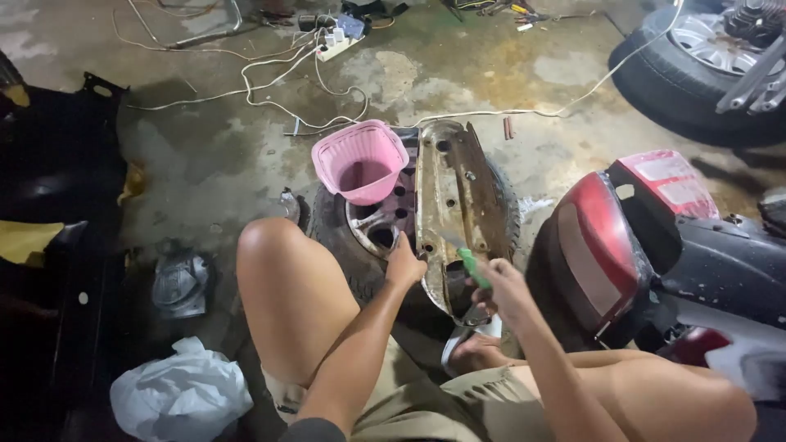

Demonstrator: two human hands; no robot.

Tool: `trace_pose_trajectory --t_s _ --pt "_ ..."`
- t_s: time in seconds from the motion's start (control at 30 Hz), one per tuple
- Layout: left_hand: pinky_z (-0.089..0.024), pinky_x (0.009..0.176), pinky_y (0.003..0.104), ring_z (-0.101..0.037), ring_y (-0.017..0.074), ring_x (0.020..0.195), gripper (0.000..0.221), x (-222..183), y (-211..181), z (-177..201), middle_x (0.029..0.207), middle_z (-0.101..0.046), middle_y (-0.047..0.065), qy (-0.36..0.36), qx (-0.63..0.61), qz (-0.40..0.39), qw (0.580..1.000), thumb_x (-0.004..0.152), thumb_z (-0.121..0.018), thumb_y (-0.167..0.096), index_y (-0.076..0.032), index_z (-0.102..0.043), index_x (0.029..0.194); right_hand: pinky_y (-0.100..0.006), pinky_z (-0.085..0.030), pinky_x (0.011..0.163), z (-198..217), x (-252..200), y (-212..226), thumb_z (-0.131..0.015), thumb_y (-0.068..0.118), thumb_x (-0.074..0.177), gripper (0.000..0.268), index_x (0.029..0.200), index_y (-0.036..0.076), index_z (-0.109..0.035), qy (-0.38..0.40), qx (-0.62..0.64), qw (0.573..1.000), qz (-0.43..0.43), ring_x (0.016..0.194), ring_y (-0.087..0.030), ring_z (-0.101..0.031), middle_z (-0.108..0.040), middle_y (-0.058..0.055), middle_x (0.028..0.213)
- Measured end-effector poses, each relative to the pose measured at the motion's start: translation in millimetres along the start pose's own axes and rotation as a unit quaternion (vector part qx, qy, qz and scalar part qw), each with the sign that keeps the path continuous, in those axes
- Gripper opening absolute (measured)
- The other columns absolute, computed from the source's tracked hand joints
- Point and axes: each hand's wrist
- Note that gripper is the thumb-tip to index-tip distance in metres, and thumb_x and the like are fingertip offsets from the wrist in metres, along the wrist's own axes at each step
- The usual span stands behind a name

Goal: The person sits on the floor and uses a scraper to remove rust and debris from a metal car part. They hold the part steady with one hand while scraping the surface with the other, occasionally adjusting their grip to reach different areas.

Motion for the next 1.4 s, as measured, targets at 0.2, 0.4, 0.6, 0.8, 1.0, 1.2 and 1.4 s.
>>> trace_pose_trajectory --t_s 0.2,0.4,0.6,0.8,1.0,1.2,1.4 --pt "-0.048 0.106 0.054 -0.058 0.0415 0.13 0.076 -30.1 -15.4 16.6 0.131 -0.065 0.027 0.07 0.094 -0.007 0.993 0.097 -0.033 -0.072 -0.012 -0.054 0.139 -0.035 -0.059 0.04 -39.1 -0.7 -41.0 -0.075 0.016 0.091 0.025 0.099 0.009 -0.052 0.057 -0.048 0.997 0.009 0.049 -0.028 -0.065 -0.06 -0.015 0.08" --pt "-0.044 0.114 0.046 -0.05 0.03 0.14 0.089 -35.8 20.4 16.1 0.142 -0.061 0.018 0.146 0.046 0.016 0.988 0.086 -0.065 -0.064 -0.011 -0.042 0.154 -0.046 -0.065 0.048 -56.7 -17.4 -36.0 -0.059 -0.001 0.092 0.028 0.119 0.006 -0.062 0.138 -0.253 0.955 0.067 0.072 -0.04 -0.077 -0.072 -0.027 0.102" --pt "-0.063 0.084 0.045 -0.072 0.0347 0.105 0.066 -118.8 -41.9 64.1 0.14 -0.058 0.027 0.096 -0.028 -0.007 0.995 0.099 -0.052 -0.034 -0.012 -0.037 0.159 -0.049 -0.057 0.051 -8.9 19.5 15.4 -0.063 -0.009 0.086 0.012 0.094 -0.012 -0.055 0.097 -0.21 0.972 0.03 0.054 -0.044 -0.068 -0.067 -0.03 0.066" --pt "-0.066 0.067 0.037 -0.075 0.0342 0.092 0.074 -150.2 -55.0 96.5 0.15 -0.041 0.038 0.126 -0.008 -0.012 0.992 0.101 -0.045 -0.023 -0.007 -0.012 0.164 -0.05 -0.058 0.087 73.1 135.6 -54.5 -0.071 0.065 0.093 0.055 0.12 0.019 -0.063 -0.23 -0.391 0.886 0.093 0.105 -0.03 -0.071 -0.075 -0.007 0.105" --pt "-0.056 0.096 0.044 -0.069 0.0306 0.116 0.067 -196.8 -63.0 107.8 0.131 -0.068 0.015 0.112 0.165 0.008 0.98 0.091 -0.053 -0.042 -0.031 -0.044 0.157 -0.058 -0.052 0.099 45.4 121.9 -71.3 -0.05 0.049 0.106 0.053 0.133 0.003 -0.053 -0.176 -0.369 0.908 0.096 0.118 -0.047 -0.064 -0.068 -0.032 0.118" --pt "-0.056 0.093 0.049 -0.069 0.0409 0.111 0.062 -184.1 -19.4 80.4 0.118 -0.07 0.025 0.079 0.179 -0.074 0.978 0.091 -0.052 -0.027 -0.016 -0.051 0.152 -0.06 -0.054 0.094 41.5 141.9 -95.1 -0.047 0.027 0.103 0.033 0.119 0.0 -0.055 -0.191 -0.373 0.898 0.136 0.108 -0.052 -0.067 -0.069 -0.035 0.107" --pt "-0.06 0.08 0.05 -0.072 0.0449 0.095 0.061 -194.2 -23.4 60.5 0.104 -0.067 0.03 0.083 0.22 -0.117 0.965 0.095 -0.045 -0.015 -0.003 -0.044 0.155 -0.061 -0.055 0.093 35.8 132.7 -90.4 -0.044 0.045 0.109 0.049 0.124 -0.001 -0.052 -0.17 -0.4 0.894 0.111 0.11 -0.052 -0.067 -0.067 -0.038 0.112"
Point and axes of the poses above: each hand's wrist, its own x-axis towards the middle knuckle, its own z-axis out of the back of the hand, y = z × x
